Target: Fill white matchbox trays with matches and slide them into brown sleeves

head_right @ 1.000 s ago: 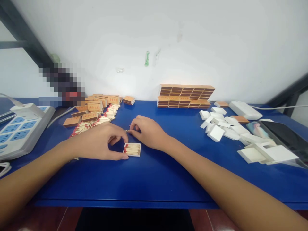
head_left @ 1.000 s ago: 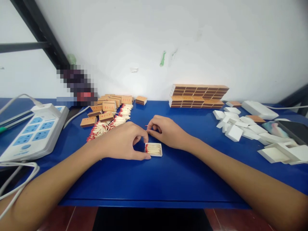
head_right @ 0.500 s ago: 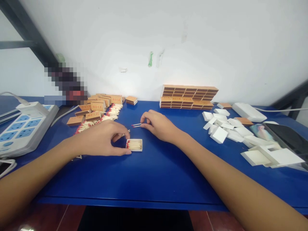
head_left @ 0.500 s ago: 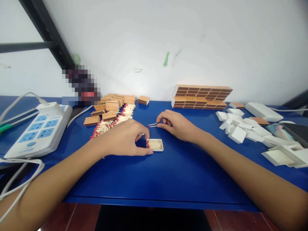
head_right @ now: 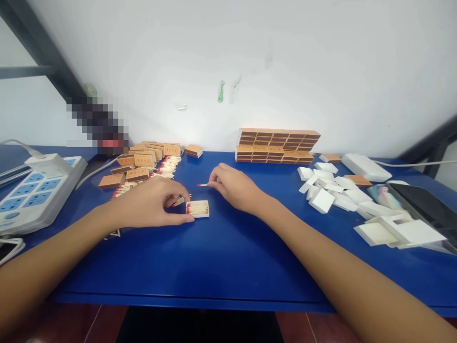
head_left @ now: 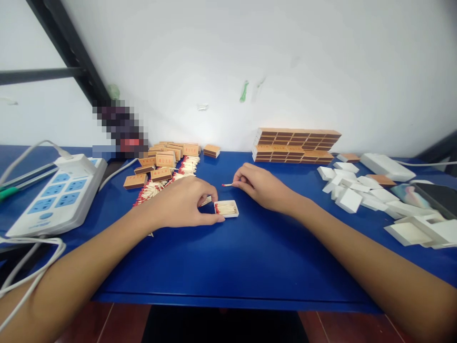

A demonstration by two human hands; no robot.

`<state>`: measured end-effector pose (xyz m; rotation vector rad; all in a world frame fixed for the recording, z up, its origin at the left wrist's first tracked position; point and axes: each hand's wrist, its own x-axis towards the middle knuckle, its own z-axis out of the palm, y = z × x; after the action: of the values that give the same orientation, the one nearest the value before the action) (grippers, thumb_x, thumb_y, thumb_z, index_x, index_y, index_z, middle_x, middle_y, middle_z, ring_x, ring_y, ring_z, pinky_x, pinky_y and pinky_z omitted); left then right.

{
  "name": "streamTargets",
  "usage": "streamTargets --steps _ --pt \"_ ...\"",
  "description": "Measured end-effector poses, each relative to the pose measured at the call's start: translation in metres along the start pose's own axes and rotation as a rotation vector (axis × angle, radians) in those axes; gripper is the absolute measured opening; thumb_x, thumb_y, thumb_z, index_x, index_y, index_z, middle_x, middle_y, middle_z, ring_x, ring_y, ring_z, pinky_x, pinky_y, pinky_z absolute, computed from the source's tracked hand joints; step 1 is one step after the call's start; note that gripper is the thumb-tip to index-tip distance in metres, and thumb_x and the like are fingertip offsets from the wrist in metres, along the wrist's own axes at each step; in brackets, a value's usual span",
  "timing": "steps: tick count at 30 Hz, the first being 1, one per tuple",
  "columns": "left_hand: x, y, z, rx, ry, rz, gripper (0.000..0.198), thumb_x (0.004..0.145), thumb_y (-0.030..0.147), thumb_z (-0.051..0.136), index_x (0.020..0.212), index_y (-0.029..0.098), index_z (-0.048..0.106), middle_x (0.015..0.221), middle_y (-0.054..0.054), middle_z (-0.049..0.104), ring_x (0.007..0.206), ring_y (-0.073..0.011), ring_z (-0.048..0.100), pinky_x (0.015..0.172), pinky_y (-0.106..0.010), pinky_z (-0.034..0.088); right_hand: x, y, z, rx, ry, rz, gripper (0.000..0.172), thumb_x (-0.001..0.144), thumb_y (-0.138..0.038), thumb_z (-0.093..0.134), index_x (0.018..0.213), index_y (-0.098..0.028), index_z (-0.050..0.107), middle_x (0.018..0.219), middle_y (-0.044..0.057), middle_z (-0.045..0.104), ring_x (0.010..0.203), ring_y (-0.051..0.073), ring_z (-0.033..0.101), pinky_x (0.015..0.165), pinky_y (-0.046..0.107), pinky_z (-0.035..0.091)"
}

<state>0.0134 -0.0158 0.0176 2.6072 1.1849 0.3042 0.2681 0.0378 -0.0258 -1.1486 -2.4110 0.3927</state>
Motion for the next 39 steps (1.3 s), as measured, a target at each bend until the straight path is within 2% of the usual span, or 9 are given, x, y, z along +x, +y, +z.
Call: streamTargets --steps 5,10,18,23,30,36,39 --pt "0.000 -0.002 0.000 0.039 0.046 -0.018 0.034 0.087 0.055 0.075 0.091 0.022 0.078 0.071 0.001 0.067 0.063 -0.0151 0.057 0.059 -0.029 0.032 -0.008 0.002 -0.011 -0.002 0.075 -0.037 0.011 0.104 -0.026 0.058 0.096 -0.020 0.063 0.096 0.005 0.062 0.078 0.018 0.055 0.070 0.031 0.040" --pt "0.000 -0.003 0.000 0.066 0.059 -0.050 0.035 0.088 0.056 0.075 0.094 0.021 0.077 0.069 0.001 0.067 0.061 -0.0156 0.057 0.059 -0.029 0.032 -0.016 -0.011 -0.018 0.003 0.114 -0.049 0.011 0.105 -0.028 0.057 0.097 -0.022 0.062 0.093 0.005 0.062 0.077 0.018 0.054 0.070 0.032 0.040" --pt "0.002 -0.003 0.002 0.075 0.077 -0.073 0.034 0.088 0.054 0.075 0.095 0.021 0.077 0.066 0.001 0.065 0.062 -0.0163 0.058 0.059 -0.030 0.031 -0.026 -0.033 -0.014 -0.001 -0.020 -0.039 0.013 0.108 -0.027 0.054 0.100 -0.022 0.063 0.098 0.004 0.061 0.077 0.017 0.055 0.069 0.032 0.039" --pt "0.002 -0.004 0.003 0.049 0.106 -0.063 0.036 0.088 0.055 0.075 0.096 0.020 0.077 0.065 0.002 0.064 0.062 -0.0158 0.058 0.059 -0.029 0.033 -0.027 -0.040 -0.008 -0.035 -0.014 -0.045 0.010 0.107 -0.025 0.056 0.099 -0.022 0.061 0.100 0.005 0.062 0.079 0.018 0.056 0.070 0.031 0.039" --pt "0.002 -0.005 0.004 0.046 0.109 -0.009 0.037 0.089 0.056 0.074 0.096 0.020 0.076 0.066 0.002 0.063 0.061 -0.0154 0.057 0.058 -0.029 0.032 -0.026 -0.043 -0.006 0.029 0.036 -0.077 0.012 0.105 -0.024 0.057 0.101 -0.021 0.067 0.095 0.004 0.060 0.077 0.016 0.054 0.069 0.030 0.040" --pt "0.001 -0.006 0.006 0.044 0.088 0.055 0.042 0.091 0.055 0.071 0.073 0.019 0.063 0.065 0.002 0.060 0.058 -0.0134 0.052 0.058 -0.030 0.029 -0.030 -0.047 -0.002 0.153 -0.067 -0.221 0.027 0.109 -0.022 0.048 0.116 -0.025 0.074 0.102 0.006 0.061 0.079 0.016 0.057 0.071 0.032 0.044" --pt "0.002 -0.005 0.007 0.033 0.076 0.072 0.039 0.092 0.054 0.072 0.076 0.019 0.066 0.066 0.002 0.060 0.059 -0.0134 0.052 0.059 -0.030 0.030 -0.031 -0.047 -0.001 0.129 -0.069 -0.229 0.028 0.108 -0.022 0.050 0.114 -0.025 0.077 0.099 0.006 0.061 0.078 0.017 0.057 0.071 0.033 0.045"
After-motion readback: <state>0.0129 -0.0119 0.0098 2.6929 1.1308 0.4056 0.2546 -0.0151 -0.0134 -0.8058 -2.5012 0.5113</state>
